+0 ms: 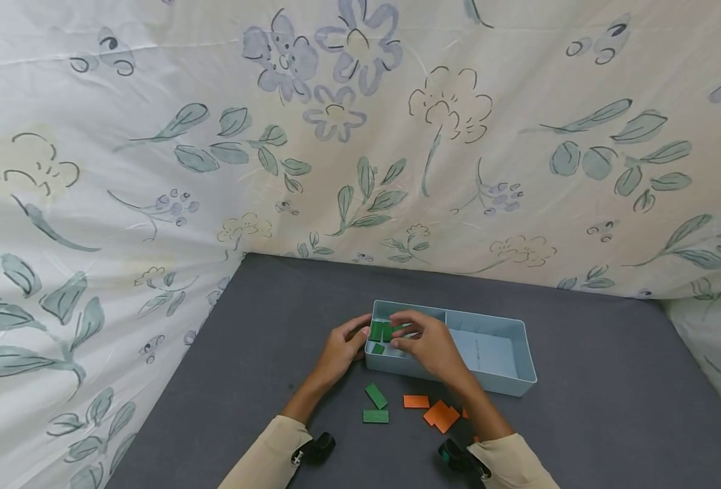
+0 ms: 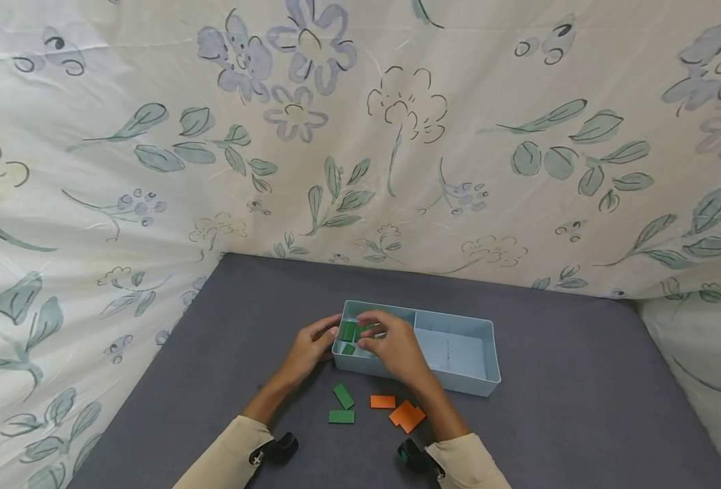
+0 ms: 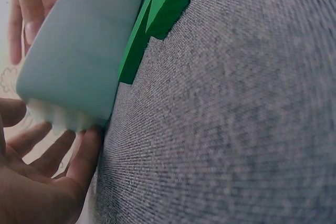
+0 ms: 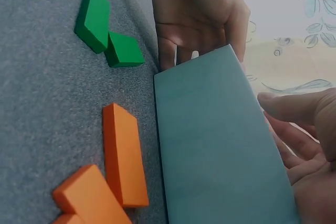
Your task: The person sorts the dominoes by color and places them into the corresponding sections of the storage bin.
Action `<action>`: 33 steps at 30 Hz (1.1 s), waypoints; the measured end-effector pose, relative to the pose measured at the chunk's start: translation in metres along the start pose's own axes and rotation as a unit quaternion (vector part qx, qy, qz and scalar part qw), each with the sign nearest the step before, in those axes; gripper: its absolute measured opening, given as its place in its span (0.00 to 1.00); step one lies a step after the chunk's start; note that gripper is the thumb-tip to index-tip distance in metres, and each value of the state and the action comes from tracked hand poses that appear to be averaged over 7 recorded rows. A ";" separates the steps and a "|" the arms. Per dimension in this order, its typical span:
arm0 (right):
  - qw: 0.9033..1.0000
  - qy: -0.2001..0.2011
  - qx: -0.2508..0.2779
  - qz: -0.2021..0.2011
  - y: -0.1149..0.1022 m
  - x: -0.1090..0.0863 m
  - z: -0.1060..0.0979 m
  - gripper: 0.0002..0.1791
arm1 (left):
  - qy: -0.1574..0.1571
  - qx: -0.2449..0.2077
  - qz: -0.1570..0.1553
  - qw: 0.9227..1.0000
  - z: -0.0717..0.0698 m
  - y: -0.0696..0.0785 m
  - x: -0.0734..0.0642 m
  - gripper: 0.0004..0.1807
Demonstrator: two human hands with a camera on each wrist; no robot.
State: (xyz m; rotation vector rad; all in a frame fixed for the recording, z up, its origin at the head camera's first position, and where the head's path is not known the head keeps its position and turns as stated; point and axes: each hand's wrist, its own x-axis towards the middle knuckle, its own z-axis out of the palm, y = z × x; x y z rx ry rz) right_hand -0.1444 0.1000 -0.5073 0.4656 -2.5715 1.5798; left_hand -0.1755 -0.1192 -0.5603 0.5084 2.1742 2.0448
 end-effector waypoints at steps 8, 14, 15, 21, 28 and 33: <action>0.999 0.009 0.001 -0.036 0.000 -0.009 -0.002 0.25 | -0.003 0.002 -0.001 1.000 0.000 -0.001 0.000 0.26; 0.998 0.012 0.015 -0.054 0.001 -0.014 0.001 0.23 | -0.002 0.005 0.003 1.000 0.000 -0.001 0.000 0.26; 0.998 0.012 0.020 -0.055 0.001 -0.016 0.002 0.23 | -0.002 0.003 0.004 1.000 0.000 -0.001 0.000 0.26; 0.996 -0.012 0.060 -0.061 -0.001 -0.024 0.007 0.21 | -0.002 -0.004 0.006 1.000 0.001 0.000 -0.001 0.26; 0.993 -0.052 0.074 -0.080 0.000 -0.034 0.012 0.20 | -0.001 -0.003 0.008 1.000 0.001 0.001 0.000 0.27; 0.992 -0.069 0.067 -0.075 0.003 -0.039 0.014 0.23 | -0.006 -0.010 0.010 1.000 0.001 0.001 0.000 0.27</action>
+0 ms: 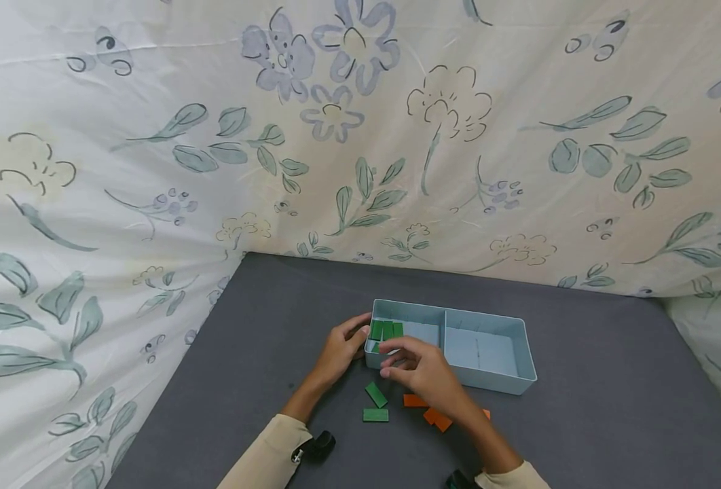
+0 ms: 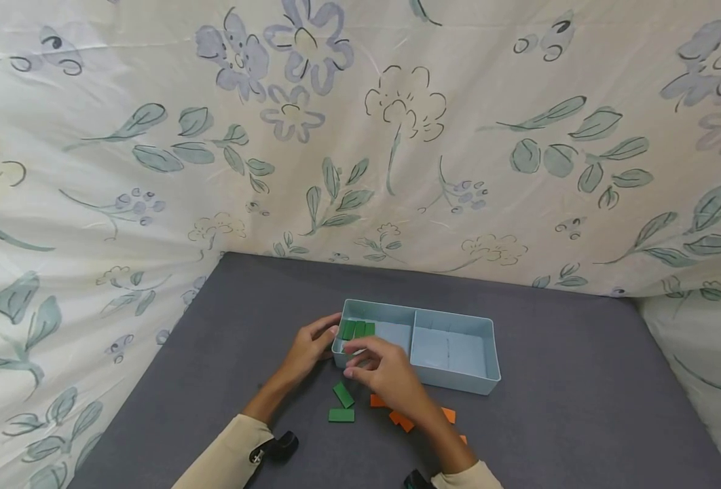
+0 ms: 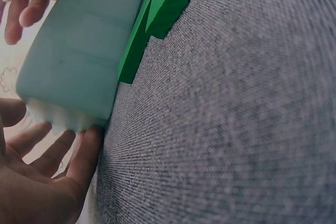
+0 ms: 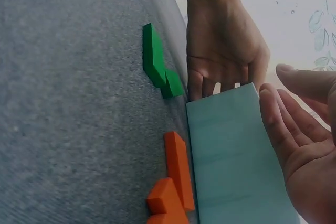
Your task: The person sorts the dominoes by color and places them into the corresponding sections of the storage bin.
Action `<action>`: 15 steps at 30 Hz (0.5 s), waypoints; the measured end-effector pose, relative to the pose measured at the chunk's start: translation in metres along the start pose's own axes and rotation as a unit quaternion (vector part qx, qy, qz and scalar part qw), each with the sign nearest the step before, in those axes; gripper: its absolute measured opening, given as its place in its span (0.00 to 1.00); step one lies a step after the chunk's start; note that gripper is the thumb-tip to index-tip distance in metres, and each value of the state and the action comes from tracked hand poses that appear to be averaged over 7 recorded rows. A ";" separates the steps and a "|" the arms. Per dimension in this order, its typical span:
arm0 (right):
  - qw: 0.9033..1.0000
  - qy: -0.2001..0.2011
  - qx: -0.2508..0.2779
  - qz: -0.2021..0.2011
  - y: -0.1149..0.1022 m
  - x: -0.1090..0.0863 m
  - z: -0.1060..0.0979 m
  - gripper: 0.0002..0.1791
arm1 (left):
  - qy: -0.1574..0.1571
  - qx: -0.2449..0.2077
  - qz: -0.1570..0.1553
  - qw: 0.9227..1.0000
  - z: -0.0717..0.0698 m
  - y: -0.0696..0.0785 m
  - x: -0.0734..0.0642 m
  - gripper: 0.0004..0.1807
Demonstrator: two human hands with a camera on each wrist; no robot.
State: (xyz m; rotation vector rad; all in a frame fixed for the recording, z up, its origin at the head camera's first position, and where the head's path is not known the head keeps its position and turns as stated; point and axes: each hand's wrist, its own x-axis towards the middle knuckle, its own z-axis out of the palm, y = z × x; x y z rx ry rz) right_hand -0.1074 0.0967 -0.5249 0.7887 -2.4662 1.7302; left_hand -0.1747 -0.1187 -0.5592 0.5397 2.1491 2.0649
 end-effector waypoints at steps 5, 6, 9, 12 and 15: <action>1.000 -0.021 -0.003 0.013 0.001 -0.005 0.003 0.23 | -0.003 0.002 0.003 1.000 -0.001 -0.001 0.000 0.27; 1.000 -0.025 -0.005 0.015 0.001 -0.006 0.003 0.23 | -0.003 0.002 0.003 1.000 -0.001 -0.001 0.000 0.27; 0.999 -0.035 -0.015 0.018 0.005 -0.008 0.005 0.23 | -0.001 0.001 0.003 1.000 -0.001 -0.001 0.000 0.27; 0.999 -0.041 -0.019 0.022 0.008 -0.011 0.007 0.22 | 0.001 0.002 0.002 1.000 0.000 -0.001 -0.001 0.27; 0.998 -0.047 -0.026 0.030 0.010 -0.013 0.010 0.22 | 0.002 0.001 0.002 1.000 0.000 -0.001 -0.002 0.27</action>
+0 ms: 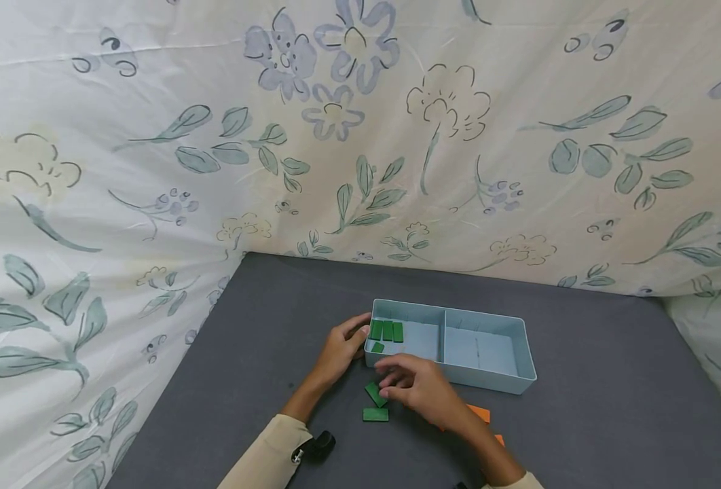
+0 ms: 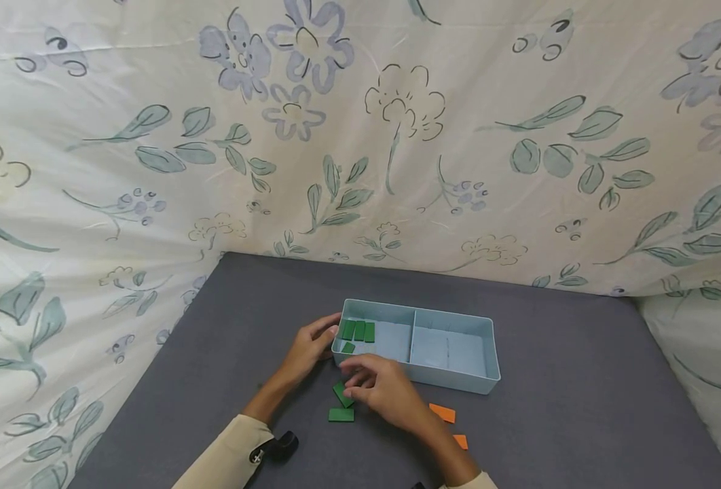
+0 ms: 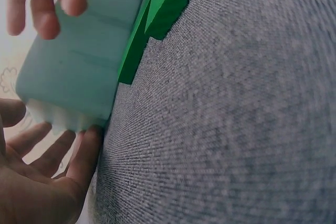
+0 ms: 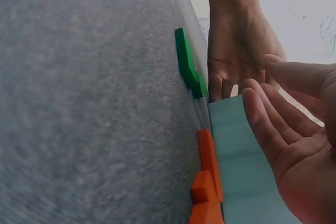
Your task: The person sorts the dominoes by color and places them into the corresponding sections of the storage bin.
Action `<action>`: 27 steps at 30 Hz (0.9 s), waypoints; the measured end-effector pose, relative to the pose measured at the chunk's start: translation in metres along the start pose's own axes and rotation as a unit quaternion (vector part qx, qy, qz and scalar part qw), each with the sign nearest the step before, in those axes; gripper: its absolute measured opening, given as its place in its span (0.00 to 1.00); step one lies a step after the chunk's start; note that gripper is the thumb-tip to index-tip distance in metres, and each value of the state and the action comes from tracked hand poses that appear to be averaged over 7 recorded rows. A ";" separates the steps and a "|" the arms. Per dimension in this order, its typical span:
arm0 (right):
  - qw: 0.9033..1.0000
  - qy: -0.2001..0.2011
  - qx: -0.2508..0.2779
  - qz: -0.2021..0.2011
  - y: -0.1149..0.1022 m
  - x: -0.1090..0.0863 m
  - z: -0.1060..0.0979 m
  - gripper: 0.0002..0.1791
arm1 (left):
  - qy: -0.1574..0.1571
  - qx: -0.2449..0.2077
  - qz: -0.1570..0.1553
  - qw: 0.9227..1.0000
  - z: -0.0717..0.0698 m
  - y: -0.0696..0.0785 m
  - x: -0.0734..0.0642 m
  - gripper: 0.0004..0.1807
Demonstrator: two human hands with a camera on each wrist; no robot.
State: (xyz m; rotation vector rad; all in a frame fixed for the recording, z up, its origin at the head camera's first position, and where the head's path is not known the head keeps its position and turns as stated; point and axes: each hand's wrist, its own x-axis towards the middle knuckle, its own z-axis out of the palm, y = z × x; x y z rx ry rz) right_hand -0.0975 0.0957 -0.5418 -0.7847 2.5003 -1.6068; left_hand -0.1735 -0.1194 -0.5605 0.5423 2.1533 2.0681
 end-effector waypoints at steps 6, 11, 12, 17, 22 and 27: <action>0.999 -0.024 -0.023 0.011 0.001 -0.002 0.003 0.24 | -0.002 -0.002 0.001 1.000 -0.001 -0.001 -0.001 0.26; 0.998 -0.038 -0.040 0.017 0.001 -0.003 0.005 0.25 | -0.003 0.004 0.000 1.000 -0.002 -0.001 -0.001 0.26; 0.998 -0.039 -0.044 0.019 0.001 -0.003 0.006 0.26 | -0.003 0.003 -0.001 1.000 -0.002 0.000 -0.001 0.26; 0.997 -0.050 -0.059 0.020 0.003 -0.003 0.008 0.26 | 0.000 0.002 -0.004 1.000 -0.002 0.000 -0.001 0.26; 0.997 -0.059 -0.052 0.026 0.003 -0.003 0.008 0.26 | 0.003 0.006 -0.005 1.000 -0.002 0.000 -0.001 0.26; 0.996 -0.068 -0.028 0.046 0.003 -0.004 0.009 0.26 | 0.003 0.008 -0.005 1.000 -0.002 0.001 -0.001 0.26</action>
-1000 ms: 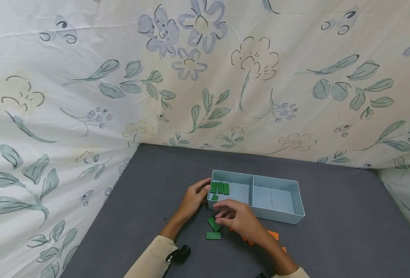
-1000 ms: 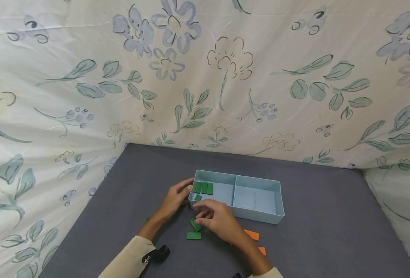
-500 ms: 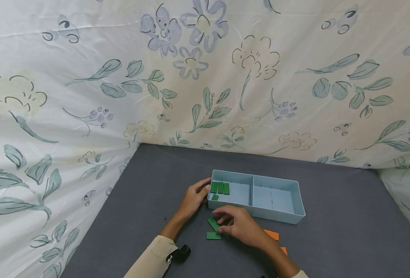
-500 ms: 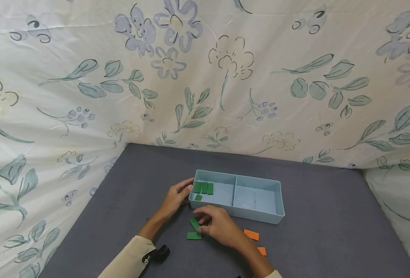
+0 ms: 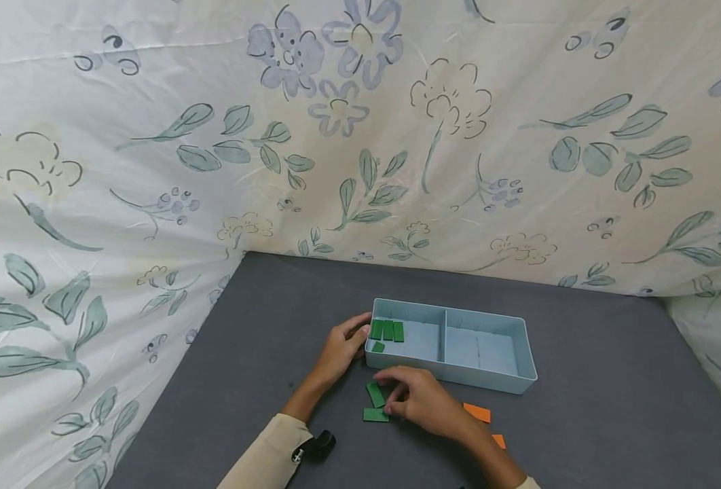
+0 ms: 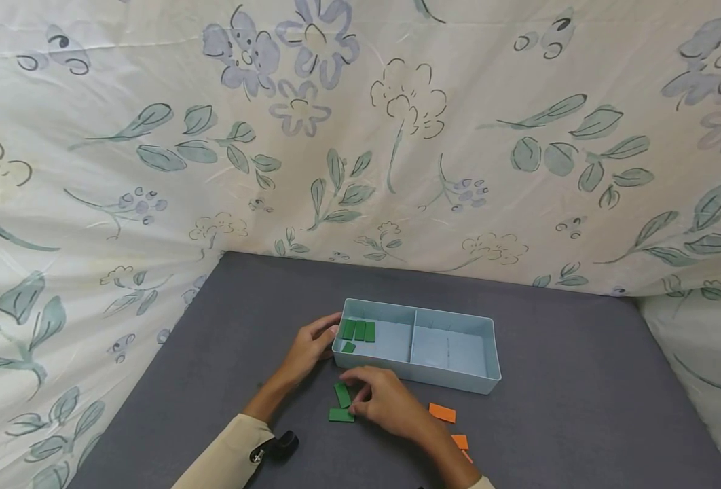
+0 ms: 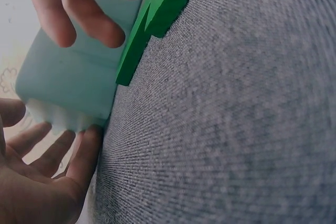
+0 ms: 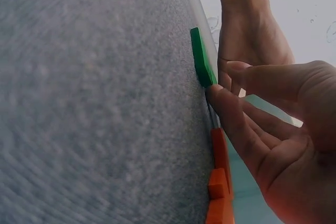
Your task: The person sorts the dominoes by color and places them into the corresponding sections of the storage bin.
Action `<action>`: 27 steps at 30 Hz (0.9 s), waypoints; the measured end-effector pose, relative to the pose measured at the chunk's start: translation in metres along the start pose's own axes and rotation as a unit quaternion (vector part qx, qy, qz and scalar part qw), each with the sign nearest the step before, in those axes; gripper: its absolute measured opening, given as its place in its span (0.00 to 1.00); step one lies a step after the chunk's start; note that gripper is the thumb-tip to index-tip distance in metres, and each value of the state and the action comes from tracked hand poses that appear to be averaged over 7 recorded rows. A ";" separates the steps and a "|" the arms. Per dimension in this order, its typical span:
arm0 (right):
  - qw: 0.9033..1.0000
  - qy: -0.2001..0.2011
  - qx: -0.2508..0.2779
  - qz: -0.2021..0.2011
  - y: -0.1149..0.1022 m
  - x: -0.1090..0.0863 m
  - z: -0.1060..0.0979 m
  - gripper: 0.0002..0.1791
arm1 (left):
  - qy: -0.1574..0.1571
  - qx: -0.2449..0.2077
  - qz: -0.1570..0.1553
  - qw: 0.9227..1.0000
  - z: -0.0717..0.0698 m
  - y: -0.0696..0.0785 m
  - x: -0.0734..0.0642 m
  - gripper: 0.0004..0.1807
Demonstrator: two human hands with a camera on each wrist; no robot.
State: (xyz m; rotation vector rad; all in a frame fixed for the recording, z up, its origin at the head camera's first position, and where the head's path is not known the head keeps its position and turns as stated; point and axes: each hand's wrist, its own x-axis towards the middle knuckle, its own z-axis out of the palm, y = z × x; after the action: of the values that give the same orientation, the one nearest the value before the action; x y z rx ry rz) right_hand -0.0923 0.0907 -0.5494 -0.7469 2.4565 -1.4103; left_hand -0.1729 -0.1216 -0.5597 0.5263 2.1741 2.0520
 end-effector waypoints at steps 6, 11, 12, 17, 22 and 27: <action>1.000 0.011 -0.016 0.001 -0.002 0.003 0.004 0.26 | 0.005 0.008 -0.002 1.000 -0.001 0.001 -0.001 0.25; 0.999 0.018 -0.037 -0.007 -0.003 0.006 0.009 0.27 | 0.001 0.008 -0.002 1.000 -0.002 0.000 -0.003 0.26; 0.999 0.017 -0.041 -0.006 -0.003 0.007 0.010 0.27 | 0.000 0.008 -0.002 1.000 -0.002 0.000 -0.003 0.26; 0.999 0.009 -0.052 -0.007 -0.004 0.009 0.012 0.29 | -0.001 0.005 0.001 1.000 -0.002 0.000 -0.003 0.26; 0.998 0.010 -0.055 -0.005 -0.006 0.011 0.013 0.29 | -0.002 0.003 0.001 1.000 -0.002 0.000 -0.003 0.26; 0.999 0.005 -0.052 0.004 -0.008 0.012 0.013 0.30 | 0.001 0.001 -0.001 1.000 -0.002 0.000 -0.003 0.25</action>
State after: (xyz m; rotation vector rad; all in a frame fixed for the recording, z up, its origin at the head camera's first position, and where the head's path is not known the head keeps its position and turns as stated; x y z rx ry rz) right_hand -0.0947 0.0708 -0.5486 -0.7523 2.5531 -1.2949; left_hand -0.1712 -0.1244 -0.5600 0.5229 2.1774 2.0489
